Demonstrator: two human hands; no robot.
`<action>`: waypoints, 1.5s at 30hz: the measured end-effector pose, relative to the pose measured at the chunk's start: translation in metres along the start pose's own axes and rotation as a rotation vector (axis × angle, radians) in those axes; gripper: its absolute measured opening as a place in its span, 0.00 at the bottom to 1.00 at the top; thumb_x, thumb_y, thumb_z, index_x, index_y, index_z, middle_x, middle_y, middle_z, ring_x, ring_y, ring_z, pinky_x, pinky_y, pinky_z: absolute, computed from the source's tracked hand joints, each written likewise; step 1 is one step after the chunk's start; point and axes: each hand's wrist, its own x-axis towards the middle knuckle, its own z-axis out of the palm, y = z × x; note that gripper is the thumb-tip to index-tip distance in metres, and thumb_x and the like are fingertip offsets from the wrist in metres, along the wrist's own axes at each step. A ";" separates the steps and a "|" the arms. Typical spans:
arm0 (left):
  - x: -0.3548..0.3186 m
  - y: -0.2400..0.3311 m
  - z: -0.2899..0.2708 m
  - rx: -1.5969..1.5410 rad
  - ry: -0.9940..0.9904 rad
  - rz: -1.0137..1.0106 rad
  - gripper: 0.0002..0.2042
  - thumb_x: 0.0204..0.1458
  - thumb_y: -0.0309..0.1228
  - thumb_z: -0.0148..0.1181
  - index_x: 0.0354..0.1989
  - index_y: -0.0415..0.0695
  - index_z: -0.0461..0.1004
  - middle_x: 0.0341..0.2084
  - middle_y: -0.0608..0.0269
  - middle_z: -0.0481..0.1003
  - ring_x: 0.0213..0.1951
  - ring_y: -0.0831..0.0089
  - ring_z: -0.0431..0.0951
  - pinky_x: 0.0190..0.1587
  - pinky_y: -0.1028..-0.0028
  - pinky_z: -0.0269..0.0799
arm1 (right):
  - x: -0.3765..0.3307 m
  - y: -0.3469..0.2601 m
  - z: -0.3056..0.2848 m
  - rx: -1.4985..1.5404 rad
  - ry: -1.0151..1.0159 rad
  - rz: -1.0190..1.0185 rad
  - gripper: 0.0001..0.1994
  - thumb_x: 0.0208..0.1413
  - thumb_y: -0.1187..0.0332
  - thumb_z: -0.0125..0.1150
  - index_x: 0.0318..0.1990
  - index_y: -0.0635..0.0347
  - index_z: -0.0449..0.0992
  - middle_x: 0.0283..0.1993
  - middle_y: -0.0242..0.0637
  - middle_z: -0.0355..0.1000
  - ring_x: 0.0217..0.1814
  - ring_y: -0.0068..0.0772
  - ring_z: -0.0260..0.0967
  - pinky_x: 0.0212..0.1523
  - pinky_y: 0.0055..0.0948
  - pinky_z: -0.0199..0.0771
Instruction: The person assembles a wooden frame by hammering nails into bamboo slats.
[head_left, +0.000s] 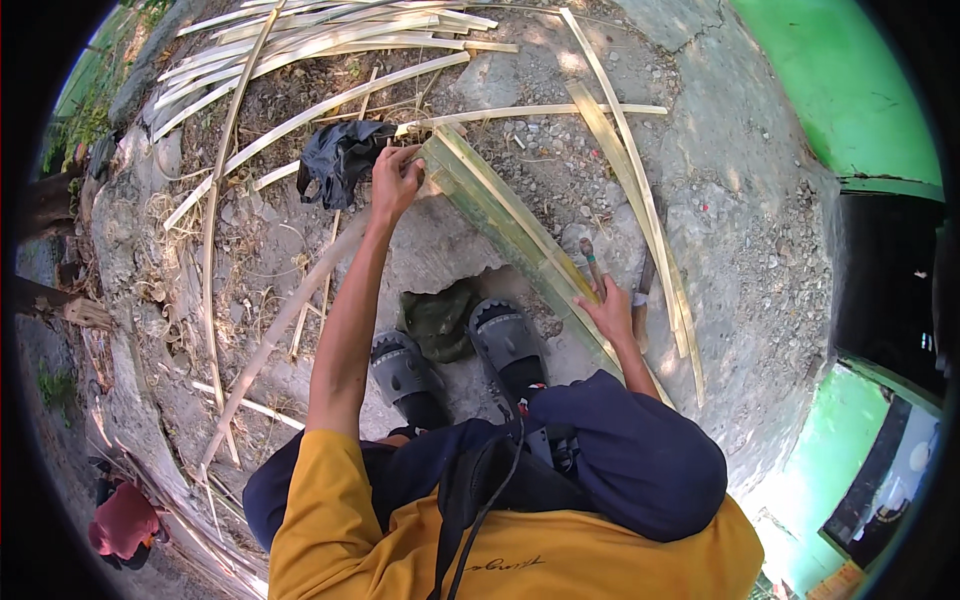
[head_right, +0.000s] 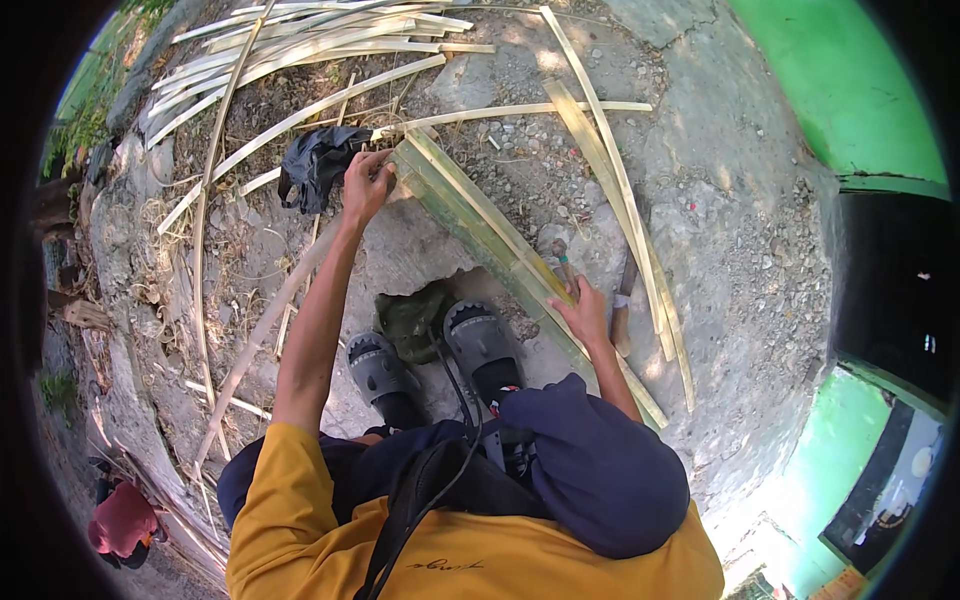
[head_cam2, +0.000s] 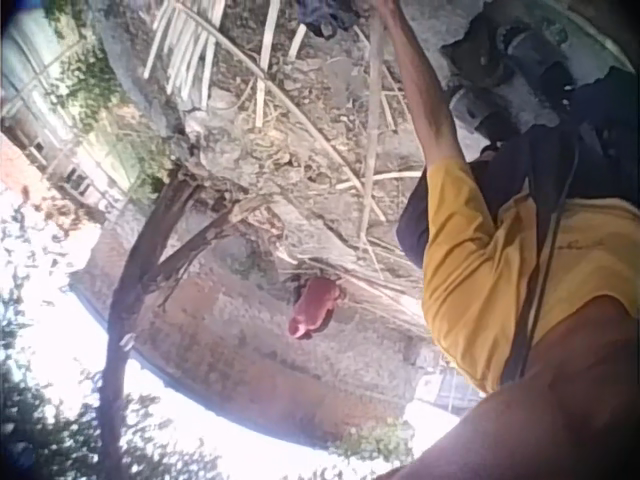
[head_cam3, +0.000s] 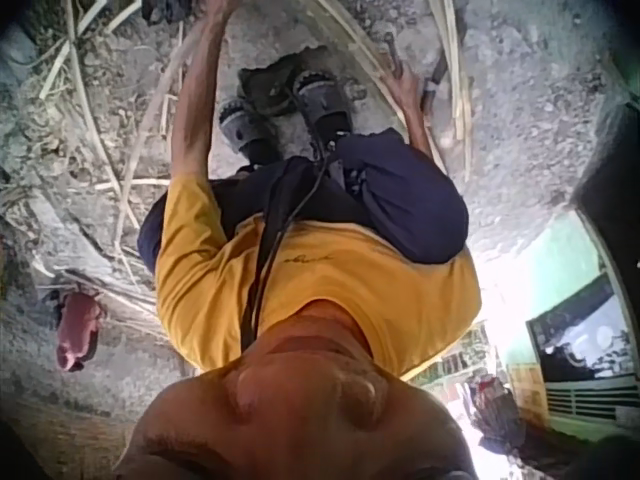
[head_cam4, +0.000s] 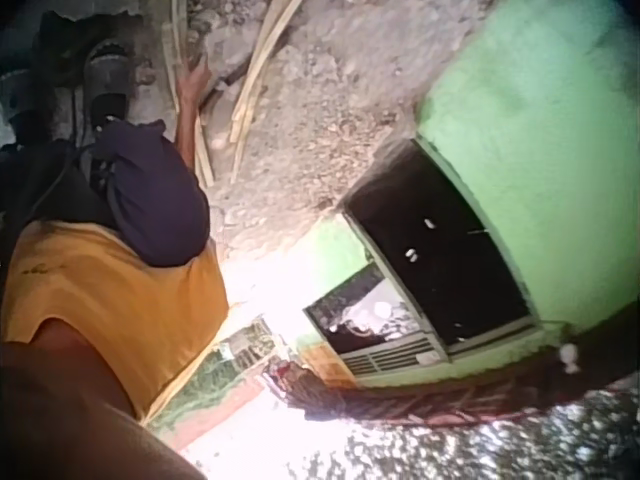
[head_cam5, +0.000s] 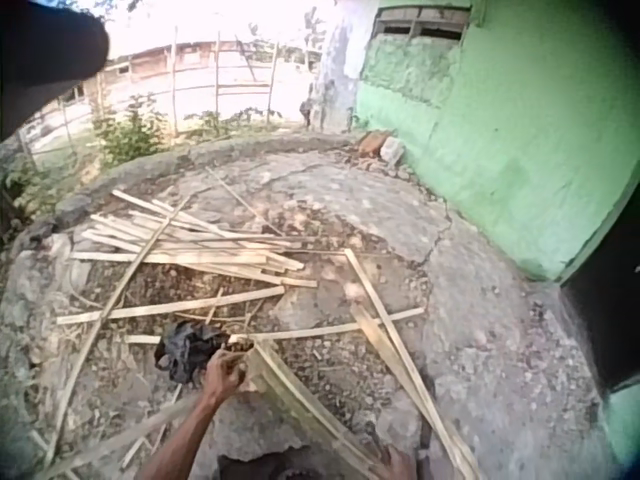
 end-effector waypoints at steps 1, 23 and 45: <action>0.000 -0.001 0.001 0.008 0.010 0.014 0.17 0.57 0.28 0.65 0.55 0.44 0.84 0.42 0.54 0.79 0.42 0.62 0.82 0.48 0.66 0.77 | 0.002 0.006 -0.002 0.006 0.009 0.010 0.23 0.46 0.58 0.81 0.40 0.62 0.74 0.33 0.47 0.77 0.33 0.49 0.75 0.39 0.41 0.73; 0.001 -0.011 0.006 -0.015 0.046 0.021 0.15 0.55 0.27 0.67 0.52 0.43 0.85 0.42 0.51 0.78 0.48 0.54 0.78 0.54 0.61 0.74 | 0.029 0.051 0.003 0.344 -0.163 -0.003 0.24 0.46 0.62 0.84 0.39 0.60 0.71 0.33 0.31 0.73 0.37 0.25 0.71 0.41 0.32 0.75; 0.003 -0.015 0.000 -0.012 0.034 -0.010 0.16 0.56 0.30 0.69 0.54 0.46 0.85 0.40 0.56 0.78 0.41 0.63 0.79 0.45 0.64 0.75 | 0.006 0.029 -0.007 0.219 -0.051 0.019 0.27 0.43 0.57 0.86 0.41 0.64 0.76 0.44 0.41 0.83 0.44 0.31 0.78 0.50 0.33 0.76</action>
